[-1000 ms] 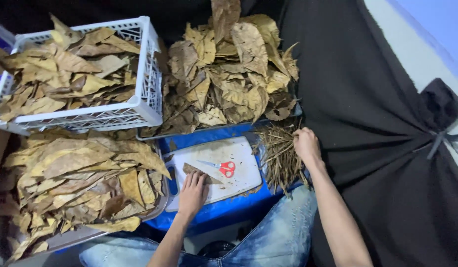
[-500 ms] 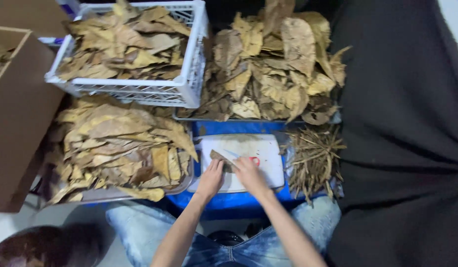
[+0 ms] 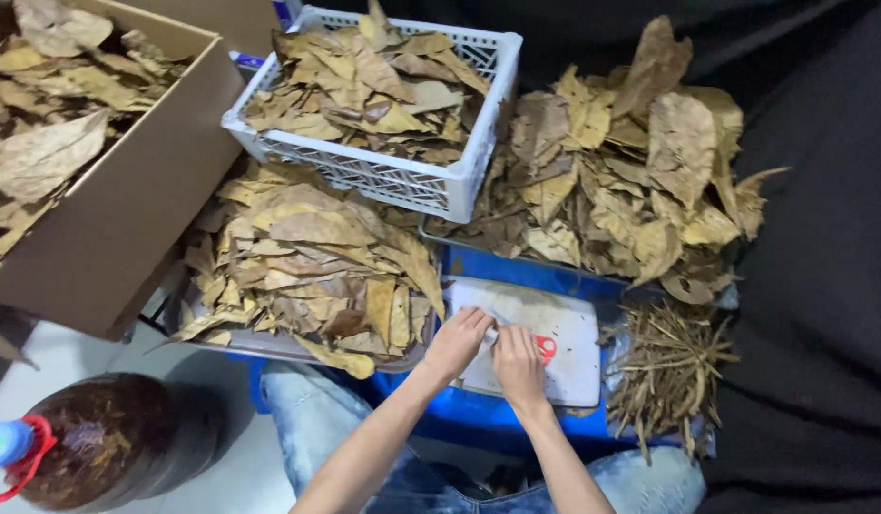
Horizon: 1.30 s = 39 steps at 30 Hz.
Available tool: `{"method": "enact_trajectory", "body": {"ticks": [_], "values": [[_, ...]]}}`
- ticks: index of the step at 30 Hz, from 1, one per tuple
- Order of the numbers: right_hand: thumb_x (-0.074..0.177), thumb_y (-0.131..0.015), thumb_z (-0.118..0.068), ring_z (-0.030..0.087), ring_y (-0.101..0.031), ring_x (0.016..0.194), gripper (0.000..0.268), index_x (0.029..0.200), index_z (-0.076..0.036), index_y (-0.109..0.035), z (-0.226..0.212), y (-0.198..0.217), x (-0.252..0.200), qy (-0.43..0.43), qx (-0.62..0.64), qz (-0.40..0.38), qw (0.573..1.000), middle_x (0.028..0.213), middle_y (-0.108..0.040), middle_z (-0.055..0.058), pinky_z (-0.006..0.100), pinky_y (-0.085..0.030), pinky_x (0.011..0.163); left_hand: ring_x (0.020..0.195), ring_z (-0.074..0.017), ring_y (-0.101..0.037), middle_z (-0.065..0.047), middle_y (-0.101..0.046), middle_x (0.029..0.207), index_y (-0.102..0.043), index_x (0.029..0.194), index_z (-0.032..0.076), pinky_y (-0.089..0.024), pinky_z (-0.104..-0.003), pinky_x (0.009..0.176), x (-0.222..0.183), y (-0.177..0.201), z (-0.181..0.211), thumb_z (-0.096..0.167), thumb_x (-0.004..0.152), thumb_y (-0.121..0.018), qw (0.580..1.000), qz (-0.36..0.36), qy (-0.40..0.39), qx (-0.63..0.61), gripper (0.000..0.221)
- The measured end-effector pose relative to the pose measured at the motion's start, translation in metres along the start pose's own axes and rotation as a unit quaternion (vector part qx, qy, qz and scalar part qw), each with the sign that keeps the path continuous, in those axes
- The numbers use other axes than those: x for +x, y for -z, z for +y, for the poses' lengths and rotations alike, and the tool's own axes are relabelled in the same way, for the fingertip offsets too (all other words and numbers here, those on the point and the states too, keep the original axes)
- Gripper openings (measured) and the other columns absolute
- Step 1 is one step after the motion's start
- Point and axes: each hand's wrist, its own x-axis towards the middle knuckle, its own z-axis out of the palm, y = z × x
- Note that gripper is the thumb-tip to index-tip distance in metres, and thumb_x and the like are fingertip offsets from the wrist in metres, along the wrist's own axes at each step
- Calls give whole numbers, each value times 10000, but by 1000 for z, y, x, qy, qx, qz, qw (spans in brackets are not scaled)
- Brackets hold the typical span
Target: Cutting the central stems out of dried leaves using scissors on a cutting board
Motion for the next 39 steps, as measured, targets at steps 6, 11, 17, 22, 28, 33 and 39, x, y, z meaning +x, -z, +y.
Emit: {"method": "enact_trajectory", "body": {"ticks": [6, 11, 17, 22, 28, 33, 39], "values": [[896, -623, -2, 251, -611, 848, 283, 1159, -68, -705, -56, 34, 81, 54, 74, 109, 990, 980, -590, 82, 340, -521, 739, 1131, -210, -692, -35, -755, 1044, -697, 955, 105, -546, -328, 977, 33, 149, -33, 81, 986, -575, 980, 200, -17, -17, 129], [895, -588, 4, 256, -625, 938, 276, 1145, -41, -696, -112, -8, 141, 137, 113, 139, 974, 1036, -611, 99, 338, -523, 830, 1233, -260, -657, -87, -748, 1176, -739, 1016, 56, -542, -335, 1020, 8, 163, -124, 15, 983, -585, 974, 222, -32, 45, 163], [877, -590, -106, 289, -528, 1219, 416, 1292, -78, -611, -165, -66, 159, 177, 160, -141, 961, 1259, -582, 118, 387, -451, 977, 1419, -303, -475, -105, -603, 1422, -695, 1214, 84, -366, -445, 1205, -46, 146, -203, -46, 825, -609, 985, -26, 137, 97, 418], [916, -470, -9, 267, -460, 1384, 555, 1459, -112, -517, -155, -50, 163, 104, 271, -278, 916, 1449, -524, 93, 407, -408, 1089, 1451, -301, -446, -108, -566, 1488, -651, 1313, 93, -328, -477, 1209, -47, 161, -189, -90, 749, -612, 974, -72, 198, 88, 594], [1006, -533, -157, 439, -426, 1389, 441, 1426, -25, -547, -111, -59, 139, -59, 287, -90, 952, 1512, -483, 210, 555, -356, 1132, 1413, -327, -480, -131, -569, 1443, -648, 1263, 101, -368, -469, 1196, -23, 146, -154, -27, 741, -610, 981, 60, 157, 102, 539], [986, -512, -122, 438, -502, 1341, 446, 1370, 102, -545, -147, -118, 101, 31, 149, -135, 979, 1389, -555, 325, 545, -281, 1200, 1391, -280, -500, -79, -590, 1396, -648, 1266, 127, -337, -472, 1206, 15, 130, -112, 126, 859, -655, 990, 20, 136, -9, 407], [897, -576, -133, 355, -602, 1185, 359, 1234, -16, -622, -104, -73, 107, -79, 227, -244, 939, 1192, -643, 195, 480, -417, 1000, 1280, -268, -602, -80, -662, 1296, -673, 1261, 159, -371, -476, 1169, 33, 130, -111, 252, 927, -599, 980, -148, 120, -58, 355]]}}
